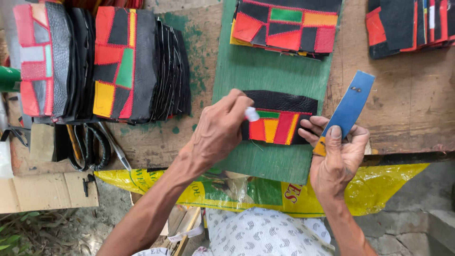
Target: The person marks colorful patchwork pouches with a white pen and a pencil, using a blue ruler as a guide. They repeatedly flip each pouch over to mark both sides, then place the finished pouch into a stack.
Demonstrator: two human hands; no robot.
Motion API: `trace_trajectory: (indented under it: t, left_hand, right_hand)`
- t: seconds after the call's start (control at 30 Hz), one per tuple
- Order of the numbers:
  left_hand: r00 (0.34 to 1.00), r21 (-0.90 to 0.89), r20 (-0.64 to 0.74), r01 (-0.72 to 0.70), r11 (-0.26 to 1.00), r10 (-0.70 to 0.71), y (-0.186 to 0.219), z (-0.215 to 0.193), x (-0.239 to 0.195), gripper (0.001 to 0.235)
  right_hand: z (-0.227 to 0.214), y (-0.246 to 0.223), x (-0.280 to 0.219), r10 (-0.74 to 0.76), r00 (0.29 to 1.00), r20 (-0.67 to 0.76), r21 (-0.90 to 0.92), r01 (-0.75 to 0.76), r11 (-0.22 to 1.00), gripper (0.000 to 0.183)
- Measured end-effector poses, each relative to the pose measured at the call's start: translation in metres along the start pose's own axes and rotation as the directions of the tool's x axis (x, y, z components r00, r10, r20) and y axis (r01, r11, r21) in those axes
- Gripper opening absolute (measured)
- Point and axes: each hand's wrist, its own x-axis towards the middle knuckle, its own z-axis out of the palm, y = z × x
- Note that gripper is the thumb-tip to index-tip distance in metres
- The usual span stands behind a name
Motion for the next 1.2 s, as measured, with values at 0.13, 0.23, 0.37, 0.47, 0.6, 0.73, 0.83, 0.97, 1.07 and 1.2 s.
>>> trace_trajectory:
  t: [0.13, 0.23, 0.37, 0.47, 0.6, 0.73, 0.83, 0.97, 1.07, 1.2]
  left_hand:
    - [0.963, -0.387, -0.132, 0.168, 0.907, -0.235, 0.009, 0.020, 0.019, 0.008]
    - [0.894, -0.747, 0.023, 0.313, 0.586, -0.448, 0.022, 0.063, 0.033, 0.007]
    - [0.913, -0.683, 0.044, 0.325, 0.655, -0.406, 0.022, 0.085, 0.032, 0.007]
    - [0.929, -0.640, 0.027, 0.301, 0.707, -0.370, 0.023, 0.085, 0.033, 0.006]
    - [0.936, -0.618, -0.017, 0.266, 0.740, -0.351, 0.027, 0.084, 0.032, 0.006]
    - [0.949, -0.542, -0.053, 0.234, 0.807, -0.312, 0.029, 0.089, 0.027, 0.009]
    - [0.943, -0.578, -0.029, 0.254, 0.776, -0.330, 0.027, 0.089, 0.028, 0.011]
    - [0.793, -0.902, 0.082, 0.317, 0.293, -0.603, 0.020, 0.081, 0.034, 0.015]
    - [0.760, -0.943, 0.022, 0.232, 0.240, -0.650, 0.013, 0.065, 0.018, 0.022]
    - [0.733, -0.940, -0.035, 0.206, 0.272, -0.679, 0.005, 0.048, -0.004, 0.024]
  right_hand:
    - [-0.002, -0.005, -0.003, 0.049, 0.999, 0.024, 0.029, -0.050, 0.998, 0.030]
    - [-0.006, -0.010, 0.005, 0.113, 0.993, 0.041, 0.068, -0.115, 0.991, 0.030]
    - [-0.012, -0.016, 0.008, 0.177, 0.983, 0.047, 0.072, -0.180, 0.981, 0.028]
    - [-0.016, -0.017, 0.010, 0.170, 0.983, 0.067, 0.070, -0.174, 0.982, 0.028]
    - [-0.018, -0.013, 0.009, 0.161, 0.984, 0.081, 0.080, -0.168, 0.983, 0.027]
    - [-0.020, -0.012, 0.008, 0.162, 0.984, 0.077, 0.072, -0.168, 0.983, 0.027]
    - [-0.022, -0.011, 0.009, 0.187, 0.980, 0.066, 0.132, -0.195, 0.972, 0.028]
    - [-0.026, -0.012, 0.011, 0.237, 0.969, 0.075, 0.193, -0.247, 0.950, 0.027]
    - [-0.033, -0.020, 0.012, 0.302, 0.951, 0.066, 0.254, -0.308, 0.917, 0.027]
    - [-0.040, -0.037, 0.017, 0.246, 0.967, 0.067, 0.164, -0.254, 0.953, 0.027]
